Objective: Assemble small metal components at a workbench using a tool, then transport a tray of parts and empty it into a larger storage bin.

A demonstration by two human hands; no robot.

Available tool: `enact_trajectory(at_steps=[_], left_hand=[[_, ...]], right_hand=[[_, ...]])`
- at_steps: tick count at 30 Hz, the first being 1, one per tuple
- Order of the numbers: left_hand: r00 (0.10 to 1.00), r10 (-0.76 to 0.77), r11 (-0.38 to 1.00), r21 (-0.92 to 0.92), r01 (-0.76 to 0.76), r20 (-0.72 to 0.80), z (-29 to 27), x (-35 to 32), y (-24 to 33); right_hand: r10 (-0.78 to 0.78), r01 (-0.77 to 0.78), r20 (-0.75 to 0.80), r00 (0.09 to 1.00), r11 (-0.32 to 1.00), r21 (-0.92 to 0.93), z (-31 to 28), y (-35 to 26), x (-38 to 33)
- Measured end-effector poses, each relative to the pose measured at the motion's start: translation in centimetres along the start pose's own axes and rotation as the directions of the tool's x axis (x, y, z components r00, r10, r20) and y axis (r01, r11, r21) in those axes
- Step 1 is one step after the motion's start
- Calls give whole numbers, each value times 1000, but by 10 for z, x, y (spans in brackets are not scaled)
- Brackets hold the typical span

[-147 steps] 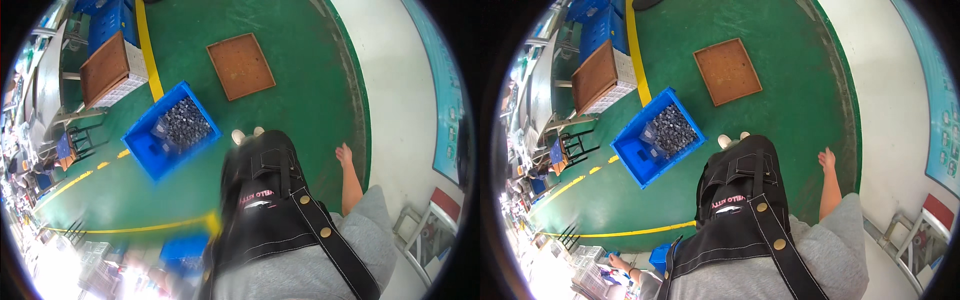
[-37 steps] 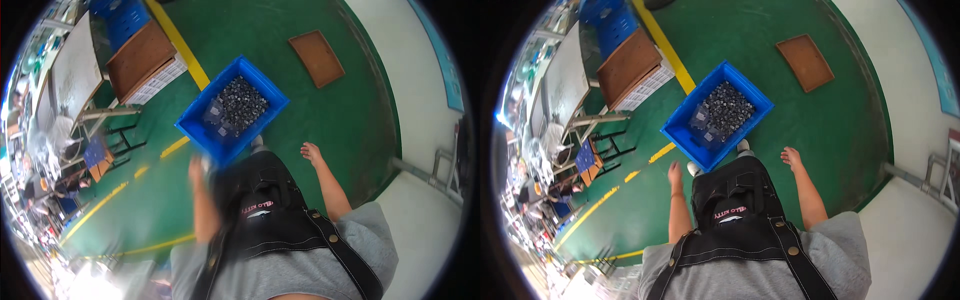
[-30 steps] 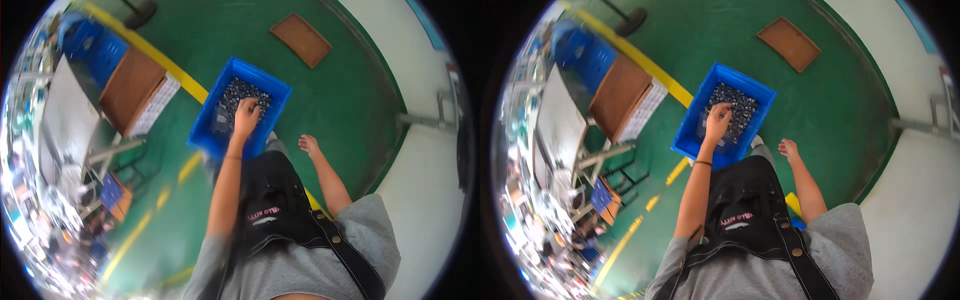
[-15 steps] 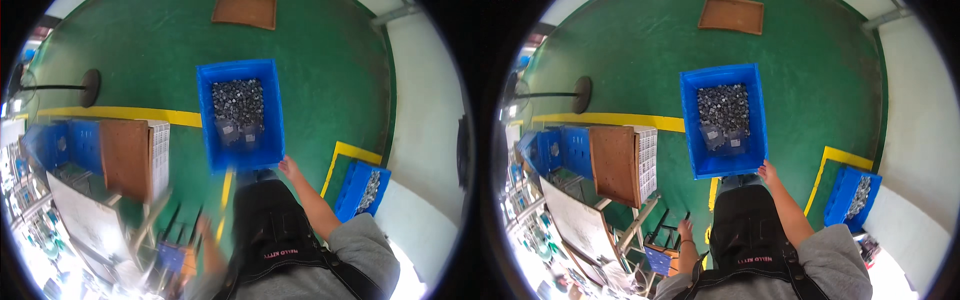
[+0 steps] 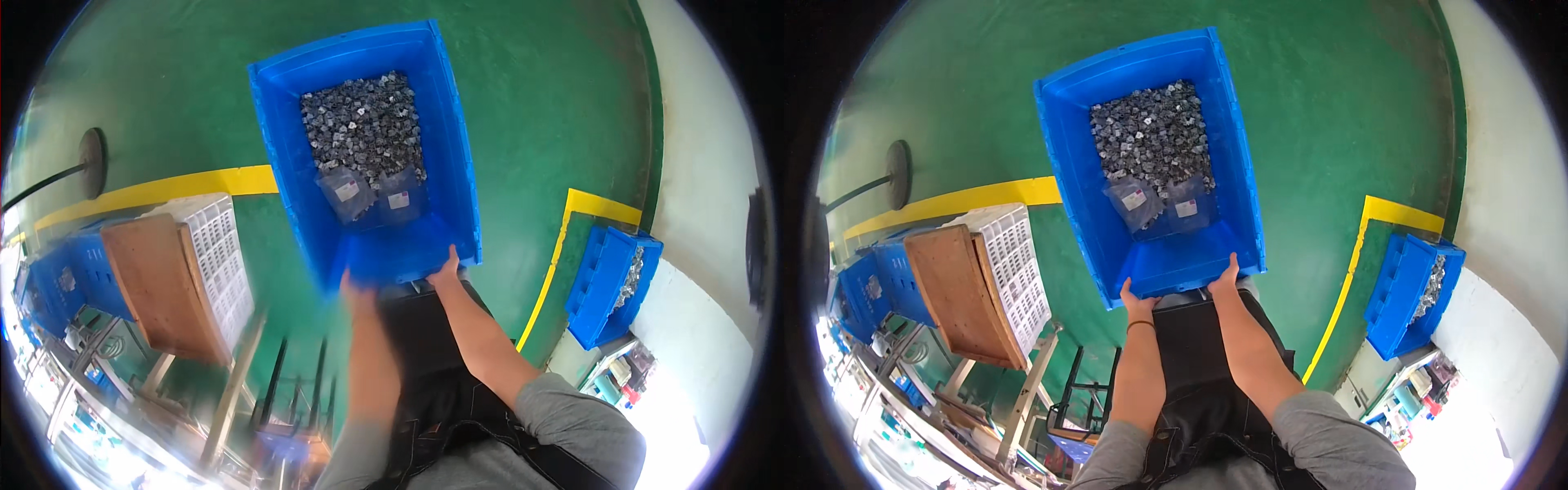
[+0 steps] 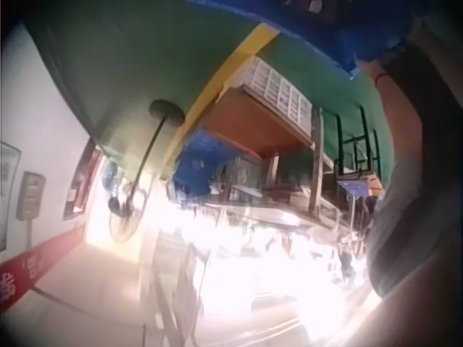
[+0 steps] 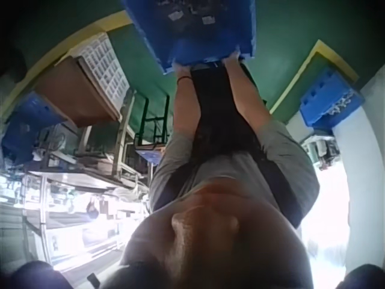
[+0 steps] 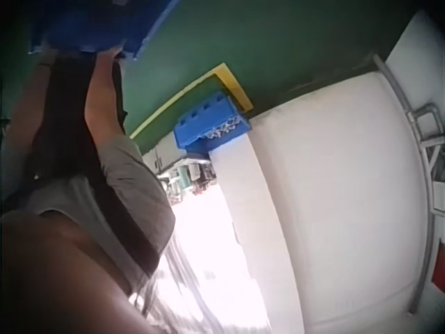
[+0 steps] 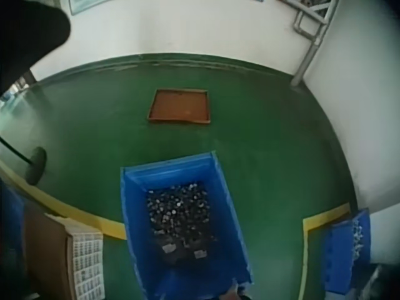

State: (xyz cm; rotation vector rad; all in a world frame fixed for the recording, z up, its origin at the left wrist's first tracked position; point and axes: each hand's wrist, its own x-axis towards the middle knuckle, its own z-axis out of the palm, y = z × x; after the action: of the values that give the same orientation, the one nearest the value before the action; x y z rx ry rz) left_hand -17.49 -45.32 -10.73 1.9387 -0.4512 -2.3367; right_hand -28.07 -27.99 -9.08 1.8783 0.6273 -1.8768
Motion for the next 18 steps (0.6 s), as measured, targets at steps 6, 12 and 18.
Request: enact_trajectory(at_steps=[6,12,18], left_hand=[[982,-59,997,-61,49,-181,37,-26,9],[983,99,995,16,-98,-152,25,-3,9],[889,456,834,373,-406,-52,58,7,38]], right_hand=[[-40,7,-143,989,975,-222,6,6,-17],[69,-78,-84,994,990,-115,-3,12,26],[138,-141,-44,990,986,-89,66,-2,17]])
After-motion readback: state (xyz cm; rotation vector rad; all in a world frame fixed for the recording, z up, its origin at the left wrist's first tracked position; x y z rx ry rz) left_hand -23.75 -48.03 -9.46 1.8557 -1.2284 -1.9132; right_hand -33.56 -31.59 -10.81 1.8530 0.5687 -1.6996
